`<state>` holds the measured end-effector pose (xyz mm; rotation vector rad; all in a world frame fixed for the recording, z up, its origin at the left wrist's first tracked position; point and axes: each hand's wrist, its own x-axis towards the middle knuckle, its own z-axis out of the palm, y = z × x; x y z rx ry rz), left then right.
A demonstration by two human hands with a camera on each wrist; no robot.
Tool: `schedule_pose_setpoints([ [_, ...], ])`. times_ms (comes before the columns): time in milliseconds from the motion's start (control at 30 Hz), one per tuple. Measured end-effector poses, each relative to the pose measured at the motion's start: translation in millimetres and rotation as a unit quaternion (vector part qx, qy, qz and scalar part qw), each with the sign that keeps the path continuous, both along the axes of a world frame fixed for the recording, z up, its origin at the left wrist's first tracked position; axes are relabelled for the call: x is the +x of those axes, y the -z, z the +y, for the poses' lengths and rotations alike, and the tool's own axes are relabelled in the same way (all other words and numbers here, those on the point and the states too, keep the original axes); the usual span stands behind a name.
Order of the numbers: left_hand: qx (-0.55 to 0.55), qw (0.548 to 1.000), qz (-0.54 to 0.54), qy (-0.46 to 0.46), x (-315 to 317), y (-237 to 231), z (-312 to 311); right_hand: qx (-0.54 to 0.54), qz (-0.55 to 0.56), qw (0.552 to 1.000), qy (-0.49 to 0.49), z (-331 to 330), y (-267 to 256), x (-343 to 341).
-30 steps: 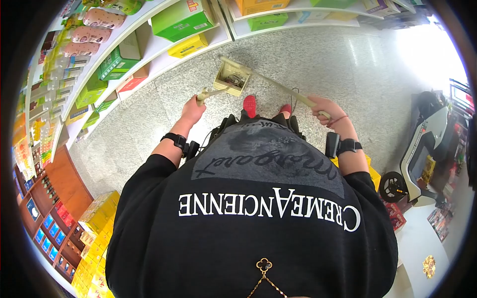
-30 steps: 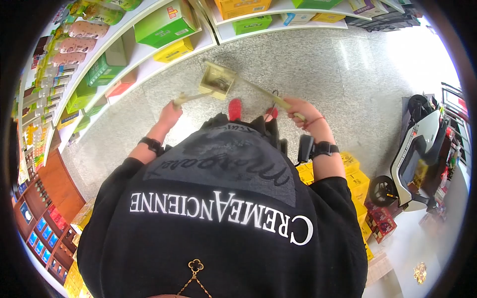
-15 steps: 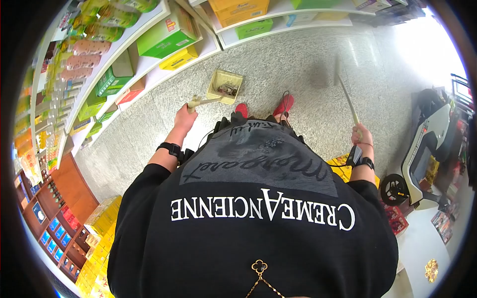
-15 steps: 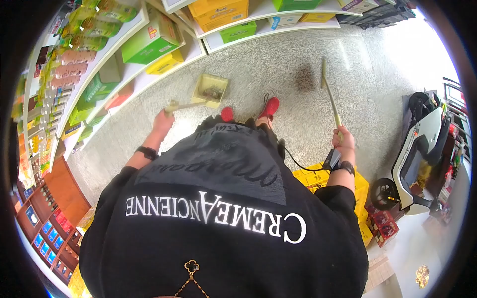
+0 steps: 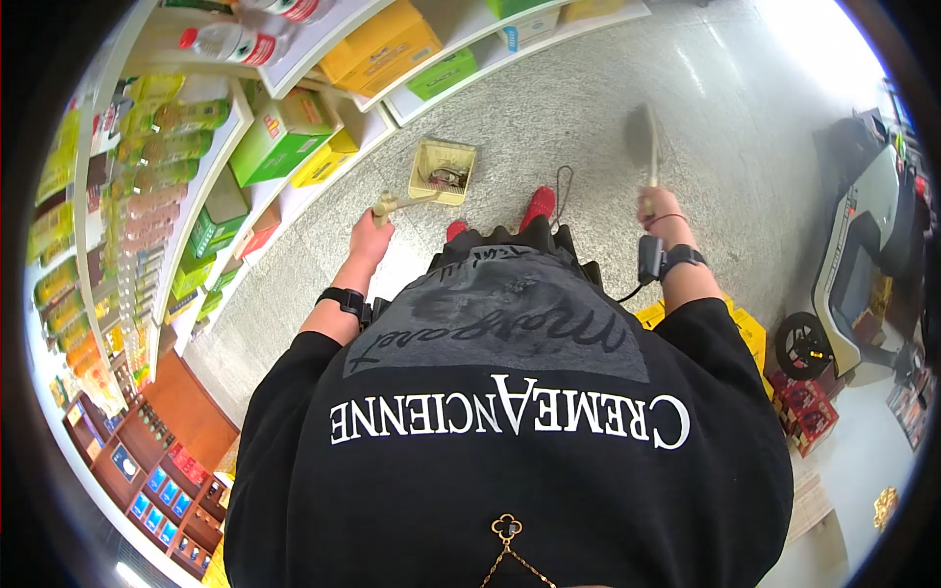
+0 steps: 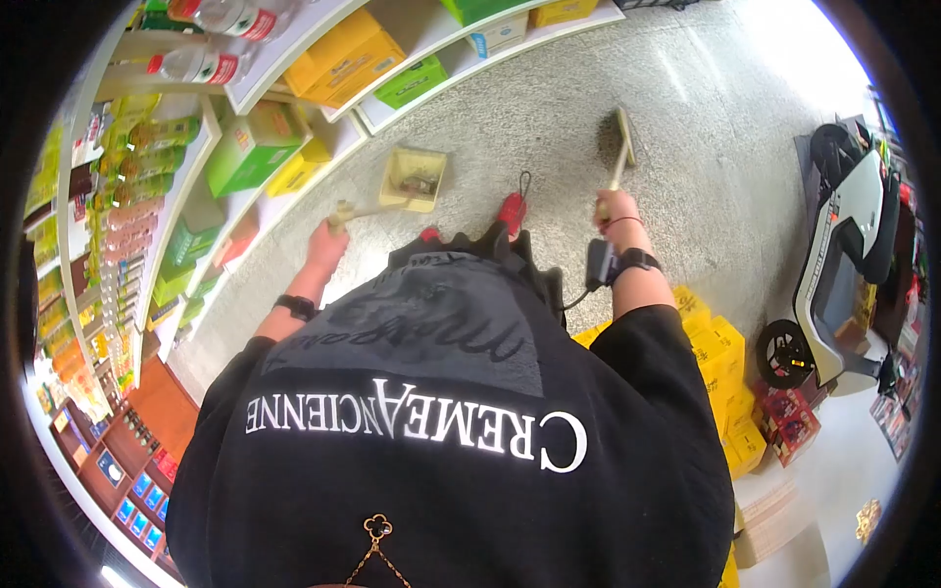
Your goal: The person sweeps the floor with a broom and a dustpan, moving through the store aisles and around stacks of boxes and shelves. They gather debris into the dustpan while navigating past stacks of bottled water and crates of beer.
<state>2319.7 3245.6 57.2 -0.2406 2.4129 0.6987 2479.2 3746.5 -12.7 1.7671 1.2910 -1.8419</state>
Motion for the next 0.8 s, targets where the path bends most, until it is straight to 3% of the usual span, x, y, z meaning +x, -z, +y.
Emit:
schedule_pose_setpoints([
  [100,0.010,1.000,0.003,0.007,-9,3,32,-0.007,0.048,0.998,-0.044,-6,-25,-2],
  [167,0.012,1.000,0.004,0.022,-13,2,55,0.005,0.027,0.982,-0.187,4,-37,-2],
  [367,0.020,0.996,0.012,0.092,-30,12,114,-0.100,0.072,0.963,-0.241,29,-94,-2],
  [567,0.007,0.976,0.000,0.216,-44,17,171,-0.103,0.062,0.952,-0.280,40,-101,32],
  [733,0.042,0.941,0.073,0.328,-51,20,207,-0.083,0.106,0.981,-0.141,44,-118,116],
  [800,0.055,0.930,0.077,0.355,-55,24,220,-0.111,0.146,0.982,0.038,44,-118,158],
])
